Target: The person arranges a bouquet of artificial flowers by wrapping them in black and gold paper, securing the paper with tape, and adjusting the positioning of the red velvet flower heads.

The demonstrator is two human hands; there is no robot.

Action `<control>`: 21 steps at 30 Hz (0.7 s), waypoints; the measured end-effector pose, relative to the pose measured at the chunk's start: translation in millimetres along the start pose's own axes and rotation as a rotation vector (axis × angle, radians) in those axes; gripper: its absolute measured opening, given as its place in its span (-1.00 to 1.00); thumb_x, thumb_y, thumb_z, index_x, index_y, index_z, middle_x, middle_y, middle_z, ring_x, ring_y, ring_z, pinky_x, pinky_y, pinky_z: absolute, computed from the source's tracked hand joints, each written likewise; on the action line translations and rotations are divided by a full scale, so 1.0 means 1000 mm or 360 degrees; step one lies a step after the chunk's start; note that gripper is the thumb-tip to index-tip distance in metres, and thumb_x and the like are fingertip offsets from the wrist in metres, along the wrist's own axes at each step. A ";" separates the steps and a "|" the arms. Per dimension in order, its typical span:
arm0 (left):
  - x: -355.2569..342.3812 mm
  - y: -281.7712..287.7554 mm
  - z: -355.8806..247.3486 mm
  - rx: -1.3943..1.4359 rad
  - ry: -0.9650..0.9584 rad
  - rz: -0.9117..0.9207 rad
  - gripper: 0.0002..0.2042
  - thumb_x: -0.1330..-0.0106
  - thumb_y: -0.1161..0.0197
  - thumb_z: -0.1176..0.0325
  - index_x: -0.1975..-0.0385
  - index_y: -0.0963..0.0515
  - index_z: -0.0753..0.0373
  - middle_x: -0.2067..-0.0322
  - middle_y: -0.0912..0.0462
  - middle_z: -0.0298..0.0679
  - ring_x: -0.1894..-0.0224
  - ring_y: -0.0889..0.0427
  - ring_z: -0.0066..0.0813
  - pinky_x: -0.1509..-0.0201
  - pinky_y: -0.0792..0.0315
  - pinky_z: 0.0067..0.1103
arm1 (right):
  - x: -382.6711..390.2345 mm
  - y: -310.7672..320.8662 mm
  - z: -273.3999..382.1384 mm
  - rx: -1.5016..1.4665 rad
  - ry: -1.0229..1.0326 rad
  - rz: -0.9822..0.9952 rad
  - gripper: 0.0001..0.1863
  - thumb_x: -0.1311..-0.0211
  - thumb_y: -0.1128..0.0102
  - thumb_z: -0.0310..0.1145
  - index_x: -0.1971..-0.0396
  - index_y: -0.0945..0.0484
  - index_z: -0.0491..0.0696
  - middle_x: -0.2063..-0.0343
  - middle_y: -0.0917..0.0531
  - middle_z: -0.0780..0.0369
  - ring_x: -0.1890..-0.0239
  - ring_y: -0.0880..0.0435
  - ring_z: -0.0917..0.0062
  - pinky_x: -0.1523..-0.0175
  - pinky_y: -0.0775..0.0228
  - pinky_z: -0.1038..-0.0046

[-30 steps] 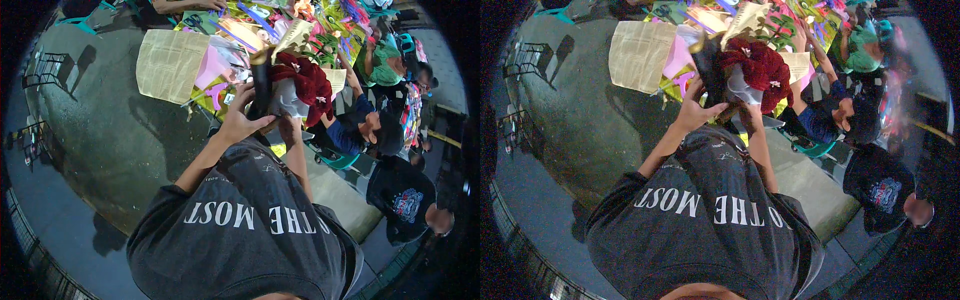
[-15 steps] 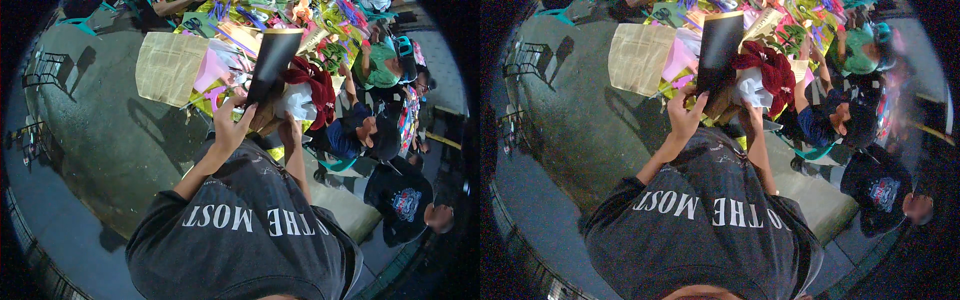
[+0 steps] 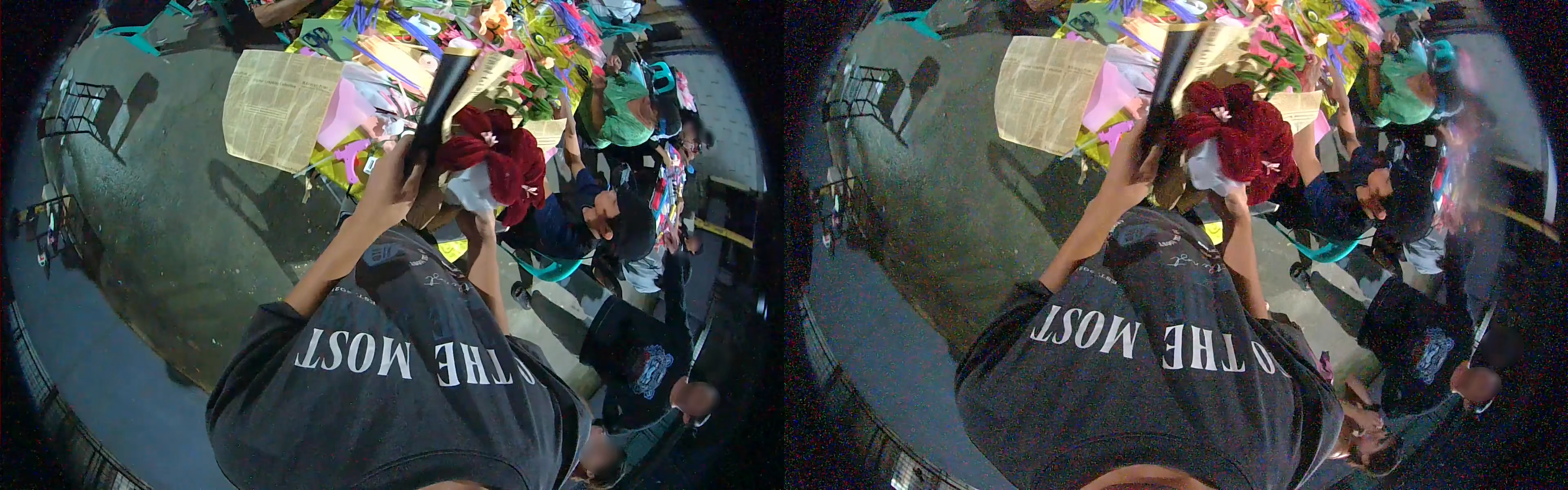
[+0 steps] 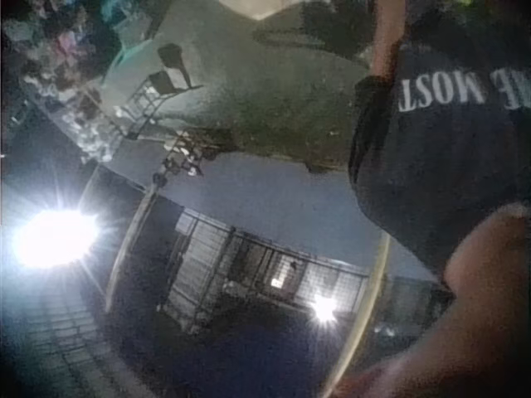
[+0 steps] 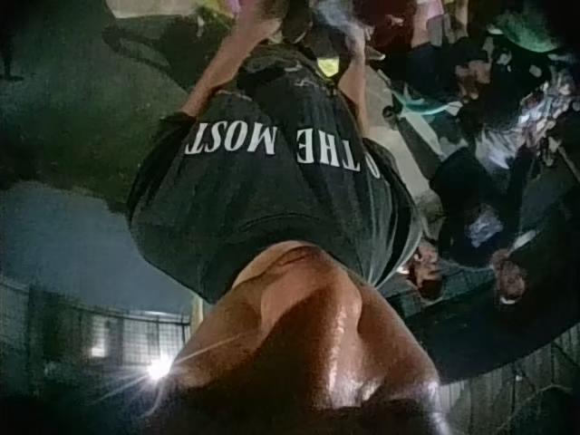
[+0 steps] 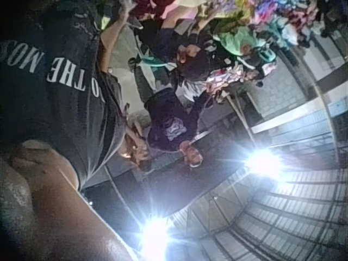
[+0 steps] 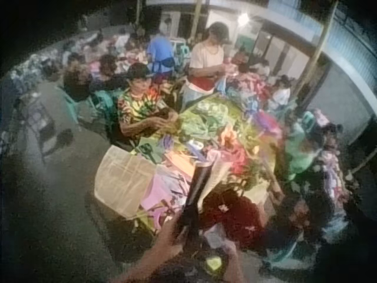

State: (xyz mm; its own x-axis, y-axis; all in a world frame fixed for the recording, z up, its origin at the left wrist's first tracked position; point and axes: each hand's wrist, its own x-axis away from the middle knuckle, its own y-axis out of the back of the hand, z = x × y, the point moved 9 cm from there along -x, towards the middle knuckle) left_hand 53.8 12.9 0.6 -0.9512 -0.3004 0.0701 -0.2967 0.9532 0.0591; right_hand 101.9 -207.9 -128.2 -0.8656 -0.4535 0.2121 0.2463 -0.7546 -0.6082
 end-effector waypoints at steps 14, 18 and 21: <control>0.026 0.005 -0.026 -0.0166 -0.0378 -0.0330 -0.80 -0.35 -0.12 0.49 0.09 -0.51 0.39 0.22 -0.52 -0.05 0.17 -0.55 -0.23 0.07 -0.42 -0.48 | 0.001 -0.001 0.013 0.0857 -0.0154 -0.0311 -0.29 0.07 -0.24 -0.44 -0.21 -0.33 -0.16 -0.07 -0.54 0.19 -0.09 -0.55 0.40 -0.20 -0.38 0.33; 0.034 0.012 -0.035 -0.0127 -0.0255 -0.0394 -0.85 -0.30 -0.20 0.48 0.21 -0.58 0.41 0.21 -0.58 -0.07 0.21 -0.60 -0.40 0.19 -0.44 -0.58 | 0.003 -0.003 0.019 0.1060 -0.0193 -0.0349 -0.28 0.09 -0.22 -0.45 -0.22 -0.34 -0.17 -0.08 -0.55 0.18 -0.08 -0.56 0.42 -0.19 -0.38 0.34; 0.038 0.011 -0.033 0.0079 0.0021 -0.0292 -0.84 -0.25 -0.25 0.48 0.24 -0.58 0.42 0.28 -0.63 -0.11 0.27 -0.63 -0.45 0.27 -0.45 -0.59 | 0.005 0.000 0.017 0.1011 -0.0142 -0.0356 -0.25 0.11 -0.21 -0.43 -0.23 -0.32 -0.18 -0.10 -0.53 0.17 -0.12 -0.53 0.41 -0.23 -0.35 0.33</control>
State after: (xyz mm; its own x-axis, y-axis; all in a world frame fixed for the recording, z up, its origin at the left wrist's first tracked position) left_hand 17.2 10.5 37.2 -0.8797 -0.4695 0.0756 -0.4692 0.8828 0.0231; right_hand 105.1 -218.6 -114.2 -0.8930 -0.2711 0.3594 0.2976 -0.9545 0.0195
